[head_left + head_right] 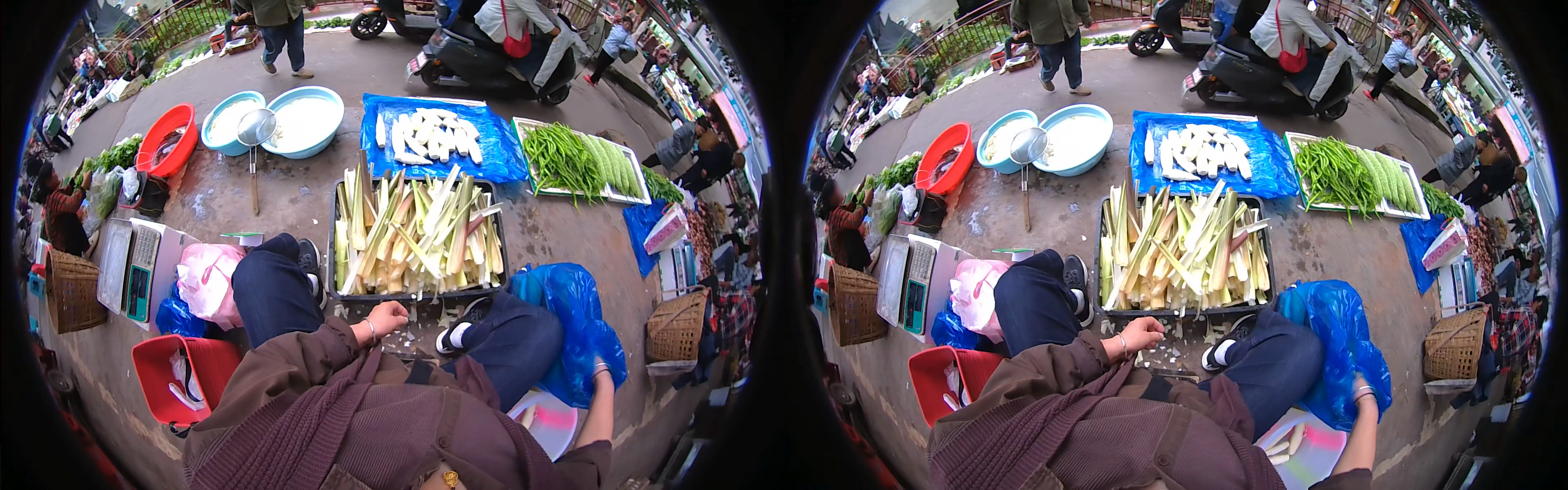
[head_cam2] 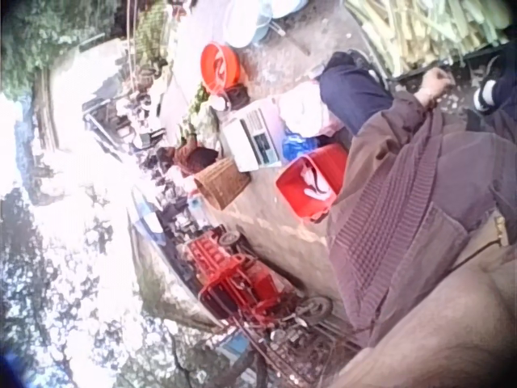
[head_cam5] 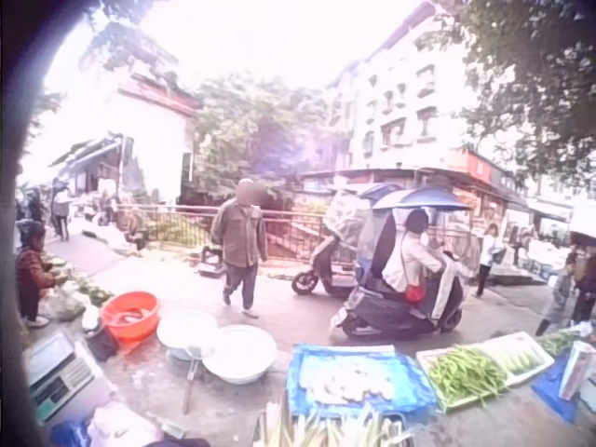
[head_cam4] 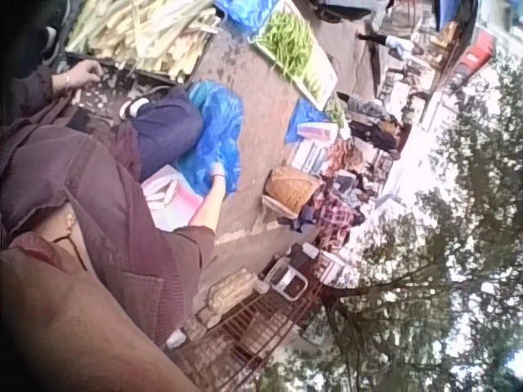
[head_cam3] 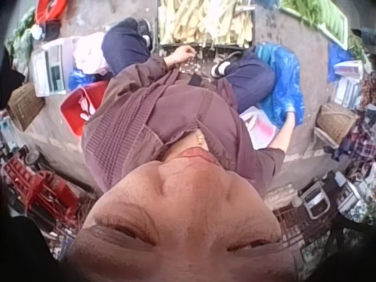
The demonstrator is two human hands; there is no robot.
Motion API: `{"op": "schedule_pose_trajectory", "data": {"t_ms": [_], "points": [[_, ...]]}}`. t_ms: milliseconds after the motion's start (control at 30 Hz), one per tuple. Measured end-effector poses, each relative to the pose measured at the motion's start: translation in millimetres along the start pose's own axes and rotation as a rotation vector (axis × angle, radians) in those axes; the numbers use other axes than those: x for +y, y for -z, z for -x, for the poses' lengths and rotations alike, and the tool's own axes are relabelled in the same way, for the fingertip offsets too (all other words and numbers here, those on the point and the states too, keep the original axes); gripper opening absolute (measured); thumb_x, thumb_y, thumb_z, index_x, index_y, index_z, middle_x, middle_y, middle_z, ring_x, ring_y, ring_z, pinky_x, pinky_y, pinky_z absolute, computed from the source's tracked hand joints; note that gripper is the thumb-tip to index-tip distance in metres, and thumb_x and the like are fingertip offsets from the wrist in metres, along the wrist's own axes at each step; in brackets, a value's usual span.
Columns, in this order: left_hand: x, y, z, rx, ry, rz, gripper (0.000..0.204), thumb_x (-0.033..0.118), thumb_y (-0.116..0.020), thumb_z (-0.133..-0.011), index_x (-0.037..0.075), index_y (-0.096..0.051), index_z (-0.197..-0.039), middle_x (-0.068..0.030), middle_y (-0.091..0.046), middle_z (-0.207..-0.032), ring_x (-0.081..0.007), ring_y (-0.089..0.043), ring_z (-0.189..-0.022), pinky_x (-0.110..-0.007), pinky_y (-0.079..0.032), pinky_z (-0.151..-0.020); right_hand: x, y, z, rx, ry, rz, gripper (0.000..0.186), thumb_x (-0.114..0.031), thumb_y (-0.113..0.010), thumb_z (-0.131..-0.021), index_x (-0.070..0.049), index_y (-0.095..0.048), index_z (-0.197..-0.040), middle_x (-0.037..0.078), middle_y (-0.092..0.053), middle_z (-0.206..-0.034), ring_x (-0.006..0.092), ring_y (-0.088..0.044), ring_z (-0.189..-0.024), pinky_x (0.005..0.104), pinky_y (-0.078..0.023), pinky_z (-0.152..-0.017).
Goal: The person sits at an outdoor market stall and uses a knife to peel the outer layers off long, pale green vegetables. They hold each vegetable with one hand and scrape downward with the knife in the other, discarding the peelings onto the ground and placing the peeled vegetables into a pile.
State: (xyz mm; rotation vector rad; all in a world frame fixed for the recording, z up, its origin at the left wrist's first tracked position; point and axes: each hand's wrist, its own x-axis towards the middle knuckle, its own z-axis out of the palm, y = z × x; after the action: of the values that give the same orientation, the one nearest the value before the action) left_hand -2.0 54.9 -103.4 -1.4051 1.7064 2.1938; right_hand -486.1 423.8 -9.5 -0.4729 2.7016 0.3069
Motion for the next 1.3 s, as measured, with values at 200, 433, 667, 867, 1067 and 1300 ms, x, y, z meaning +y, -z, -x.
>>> {"op": "schedule_pose_trajectory", "data": {"t_ms": [200, 433, 667, 867, 1067, 1300], "points": [[-8, 0, -8, -0.036, -0.044, 0.059, 0.018, 0.013, -0.065, -0.077, 0.003, -0.059, -0.091, -0.0038, -0.061, -0.074, -0.0103, -0.06, -0.062, -0.025, -0.049, -0.052, -33, 119, 152, -0.198, 0.39, -0.732, 0.034, -0.022, -0.076, -0.058, 0.003, -0.063, -0.078, 0.004, -0.064, -0.071, 0.0169, -0.059, -0.06, 0.0268, -0.048, -0.061], [29, 7, 1, -0.172, -0.056, 0.239, 0.017, 0.017, -0.059, -0.085, 0.005, -0.057, -0.098, -0.0009, -0.058, -0.075, -0.0073, -0.053, -0.06, -0.021, -0.045, -0.052, -119, 223, 221, -0.121, 0.91, -1.346, 0.062, -0.039, -0.083, -0.052, -0.002, -0.055, -0.093, 0.009, -0.053, -0.086, 0.0186, -0.052, -0.075, 0.0284, -0.045, -0.062], [115, 21, 49, -0.4, -0.414, 0.63, 0.056, 0.046, -0.038, -0.094, 0.008, -0.031, -0.135, -0.0124, -0.052, -0.114, -0.0203, -0.052, -0.105, -0.037, -0.046, -0.087, -361, 146, 189, -0.512, 0.872, -1.327, 0.043, -0.021, -0.075, -0.066, 0.004, -0.06, -0.098, 0.009, -0.063, -0.084, 0.0152, -0.061, -0.071, 0.0282, -0.05, -0.064], [119, 31, 58, 0.309, -0.512, 0.368, 0.057, 0.035, -0.054, -0.091, 0.007, -0.031, -0.135, -0.0101, -0.052, -0.114, -0.0154, -0.053, -0.1, -0.027, -0.045, -0.082, -483, 32, 203, -0.324, 0.791, -1.151, 0.04, -0.036, -0.076, -0.071, 0.002, -0.062, -0.076, 0.004, -0.059, -0.066, 0.009, -0.053, -0.057, 0.024, -0.046, -0.051], [105, 44, 33, 0.284, -0.624, 0.471, 0.047, 0.032, -0.049, -0.093, 0.001, -0.044, -0.128, -0.0086, -0.055, -0.112, -0.0124, -0.053, -0.097, -0.025, -0.045, -0.082, -471, 22, 189, -0.711, 0.882, -1.211, 0.027, -0.021, -0.064, -0.074, 0.002, -0.058, -0.086, 0.003, -0.055, -0.068, 0.0081, -0.046, -0.043, 0.0231, -0.037, -0.036], [115, 48, 27, 0.308, -0.58, 0.503, 0.049, 0.035, -0.052, -0.092, 0.002, -0.046, -0.127, -0.0072, -0.058, -0.107, -0.0115, -0.055, -0.092, -0.024, -0.045, -0.08, -478, 39, 185, -0.676, 0.857, -1.038, 0.026, -0.018, -0.062, -0.073, 0.003, -0.059, -0.088, 0.008, -0.062, -0.072, 0.0097, -0.052, -0.047, 0.0208, -0.037, -0.036]]}}
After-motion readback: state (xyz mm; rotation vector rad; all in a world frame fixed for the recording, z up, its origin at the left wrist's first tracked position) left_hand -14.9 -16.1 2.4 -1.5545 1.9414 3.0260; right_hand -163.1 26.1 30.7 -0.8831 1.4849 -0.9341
